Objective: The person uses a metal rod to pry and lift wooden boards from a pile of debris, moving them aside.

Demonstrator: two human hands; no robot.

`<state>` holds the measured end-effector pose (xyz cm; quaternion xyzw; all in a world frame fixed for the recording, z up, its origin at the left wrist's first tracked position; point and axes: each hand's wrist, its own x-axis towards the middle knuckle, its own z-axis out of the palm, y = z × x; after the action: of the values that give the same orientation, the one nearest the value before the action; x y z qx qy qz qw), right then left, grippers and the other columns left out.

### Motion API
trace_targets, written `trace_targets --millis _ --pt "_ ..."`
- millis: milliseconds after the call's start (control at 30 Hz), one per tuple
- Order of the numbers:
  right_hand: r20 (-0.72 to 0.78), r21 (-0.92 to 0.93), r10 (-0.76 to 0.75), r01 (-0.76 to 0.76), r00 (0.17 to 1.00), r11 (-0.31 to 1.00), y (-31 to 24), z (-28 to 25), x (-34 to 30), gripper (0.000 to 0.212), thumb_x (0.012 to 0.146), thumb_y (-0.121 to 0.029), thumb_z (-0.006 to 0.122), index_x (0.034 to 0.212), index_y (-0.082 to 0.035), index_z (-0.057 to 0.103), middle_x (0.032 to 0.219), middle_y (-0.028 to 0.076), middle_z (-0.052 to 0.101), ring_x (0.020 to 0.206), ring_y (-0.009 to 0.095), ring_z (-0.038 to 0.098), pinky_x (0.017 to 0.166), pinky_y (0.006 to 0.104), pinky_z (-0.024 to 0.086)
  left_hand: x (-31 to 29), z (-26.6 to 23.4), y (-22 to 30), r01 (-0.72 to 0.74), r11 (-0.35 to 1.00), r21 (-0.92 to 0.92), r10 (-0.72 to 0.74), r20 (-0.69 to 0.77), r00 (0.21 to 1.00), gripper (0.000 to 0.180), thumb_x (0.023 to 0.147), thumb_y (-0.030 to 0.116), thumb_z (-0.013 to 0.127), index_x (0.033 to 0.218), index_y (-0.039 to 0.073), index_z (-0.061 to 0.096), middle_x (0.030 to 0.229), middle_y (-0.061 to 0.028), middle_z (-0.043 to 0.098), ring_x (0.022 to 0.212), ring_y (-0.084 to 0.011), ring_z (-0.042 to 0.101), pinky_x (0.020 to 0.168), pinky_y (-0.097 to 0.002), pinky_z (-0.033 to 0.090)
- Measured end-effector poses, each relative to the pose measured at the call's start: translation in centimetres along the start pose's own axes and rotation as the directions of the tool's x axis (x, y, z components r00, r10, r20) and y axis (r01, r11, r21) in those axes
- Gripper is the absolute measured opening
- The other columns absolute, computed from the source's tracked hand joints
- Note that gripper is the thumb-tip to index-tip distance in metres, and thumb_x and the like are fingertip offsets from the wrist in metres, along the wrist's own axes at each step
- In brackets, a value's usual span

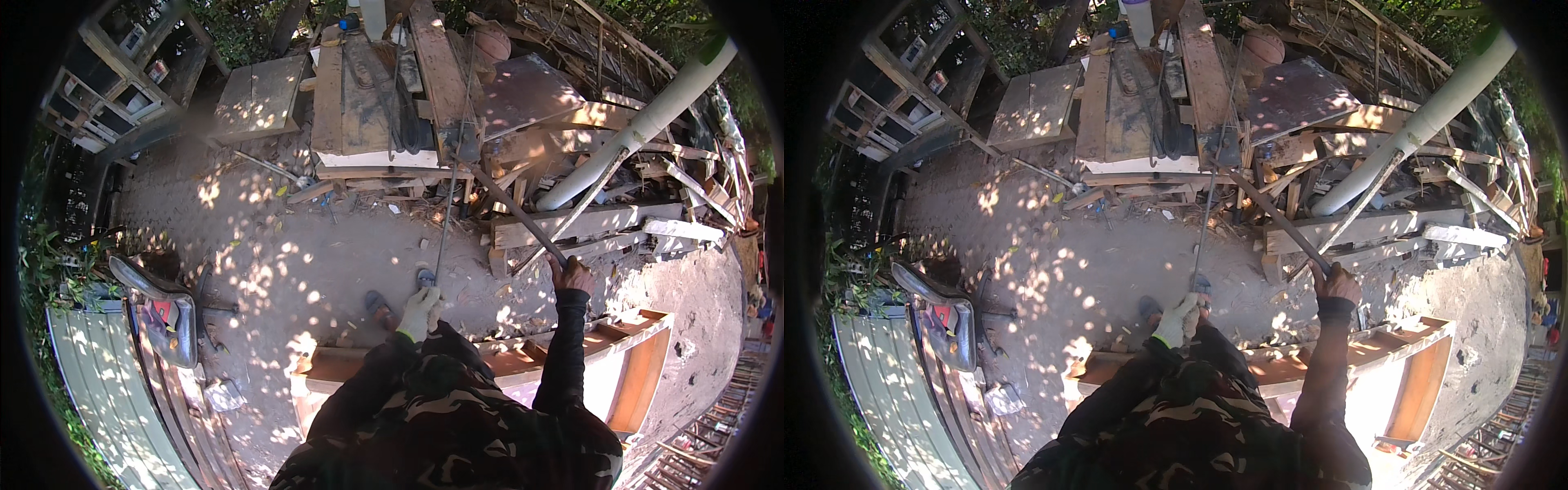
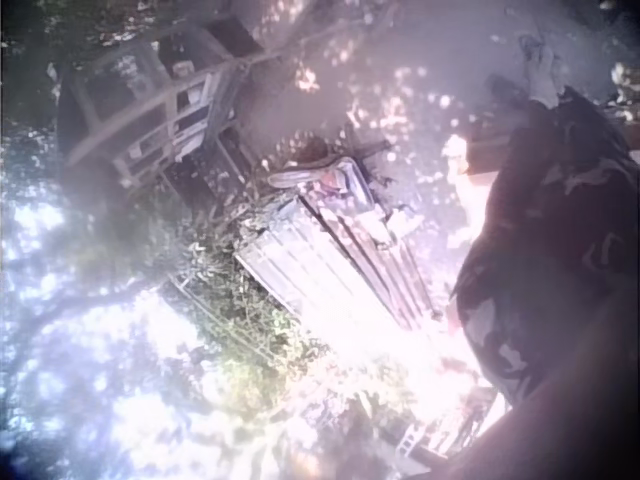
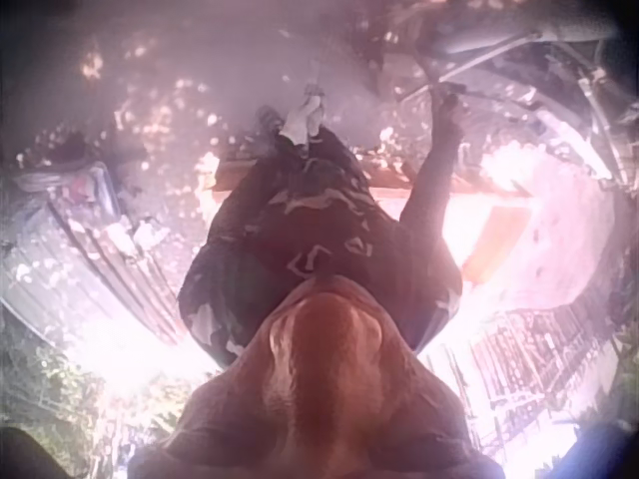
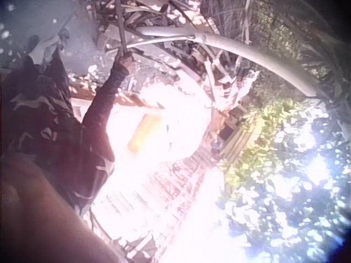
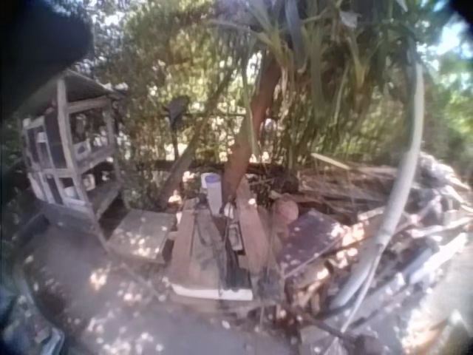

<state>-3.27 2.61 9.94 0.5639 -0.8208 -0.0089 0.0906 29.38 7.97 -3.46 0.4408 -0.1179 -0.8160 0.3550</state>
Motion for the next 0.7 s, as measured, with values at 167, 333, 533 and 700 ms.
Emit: trace_targets --millis 167,333,533,700 --pt "0.033 0.023 -0.004 0.003 0.999 1.000 0.6 -1.2 1.6 0.061 0.081 -0.070 0.056 0.070 -0.010 0.062 0.063 0.020 0.064 0.062 0.041 0.064 0.056 0.0503 0.051 -1.4 1.2 1.8 0.144 0.961 -0.238 -0.107 0.160 0.981 0.027 0.097 0.034 0.056 0.097 0.008 0.058 0.058 0.0060 0.037 0.040 -0.0051 0.030 0.036 -0.0228 0.021" --pt "0.058 0.118 -0.045 0.038 0.997 0.992 1.8 -0.2 2.9 0.062 0.080 -0.071 0.056 0.074 -0.010 0.067 0.066 0.020 0.065 0.064 0.042 0.065 0.059 0.0497 0.051 -3.1 0.3 2.8 0.328 0.845 -0.422 -0.144 0.412 0.900 0.026 0.099 0.033 0.051 0.100 0.008 0.058 0.064 0.0031 0.045 0.044 -0.0060 0.036 0.039 -0.0228 0.028" --pt "0.141 0.090 -0.069 0.057 0.988 0.994 3.6 2.0 4.7 0.068 0.080 -0.074 0.053 0.072 -0.008 0.067 0.070 0.020 0.066 0.071 0.041 0.066 0.063 0.0491 0.052 -5.5 2.4 3.8 0.102 0.973 -0.208 -0.086 0.088 0.992 0.029 0.099 0.028 0.050 0.110 0.004 0.060 0.069 0.0006 0.052 0.049 -0.0078 0.043 0.045 -0.0230 0.035" --pt "-0.060 0.089 -0.192 0.196 0.980 0.976 4.7 3.6 6.2 0.062 0.077 -0.070 0.060 0.069 -0.009 0.066 0.067 0.017 0.064 0.066 0.037 0.065 0.059 0.0466 0.051 -5.1 -0.2 0.6 -0.075 0.992 0.105 0.077 -0.022 0.997 0.028 0.097 0.031 0.054 0.106 0.006 0.063 0.072 -0.0031 0.061 0.054 -0.0145 0.055 0.048 -0.0300 0.042"
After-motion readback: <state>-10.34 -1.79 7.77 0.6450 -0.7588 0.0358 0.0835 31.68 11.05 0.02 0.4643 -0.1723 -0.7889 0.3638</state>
